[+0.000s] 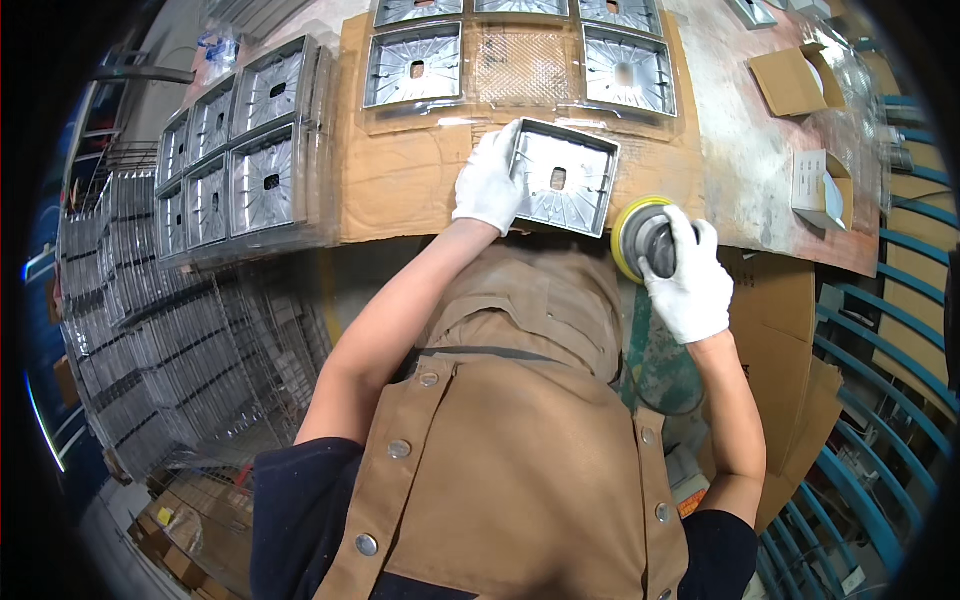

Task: Polishing the edges and surfaces of small metal box housings using a power orbital sander.

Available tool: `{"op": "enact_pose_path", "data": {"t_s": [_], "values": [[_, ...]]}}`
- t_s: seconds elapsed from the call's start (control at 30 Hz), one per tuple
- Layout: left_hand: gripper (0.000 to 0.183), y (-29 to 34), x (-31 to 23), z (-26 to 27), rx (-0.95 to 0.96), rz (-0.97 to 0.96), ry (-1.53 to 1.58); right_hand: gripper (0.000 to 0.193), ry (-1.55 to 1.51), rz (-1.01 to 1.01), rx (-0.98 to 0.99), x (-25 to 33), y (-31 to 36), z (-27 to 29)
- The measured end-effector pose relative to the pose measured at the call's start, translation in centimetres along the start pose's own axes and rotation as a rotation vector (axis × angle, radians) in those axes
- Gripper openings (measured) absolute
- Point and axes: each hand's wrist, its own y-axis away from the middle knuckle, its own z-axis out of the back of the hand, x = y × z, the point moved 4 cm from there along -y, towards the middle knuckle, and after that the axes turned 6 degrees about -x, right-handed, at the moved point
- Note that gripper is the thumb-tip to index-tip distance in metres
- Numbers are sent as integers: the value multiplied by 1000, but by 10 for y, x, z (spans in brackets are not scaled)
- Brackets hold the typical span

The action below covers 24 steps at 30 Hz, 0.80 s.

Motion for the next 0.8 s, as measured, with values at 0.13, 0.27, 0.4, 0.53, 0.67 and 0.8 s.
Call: {"op": "enact_pose_path", "data": {"t_s": [0.13, 0.27, 0.4, 0.53, 0.67, 0.8], "values": [[52, -7, 1, -7, 47, -32, -9, 67, -24, 95, 24, 25, 0, 0], [48, -4, 2, -6, 74, 39, 15, 68, -7, 178, 168, 51, -3, -1], [51, -3, 2, -6, 140, 114, 14, 64, 3, 189, 234, 47, -3, -4], [57, -4, 3, -7, 115, 101, 19, 63, 39, 154, 210, 39, 0, 1], [57, -3, 4, -7, 146, 124, 13, 64, 7, 228, 234, 54, -1, -5], [58, -3, 2, -7, 144, 115, 13, 65, 57, 197, 259, 53, 3, -2]]}}
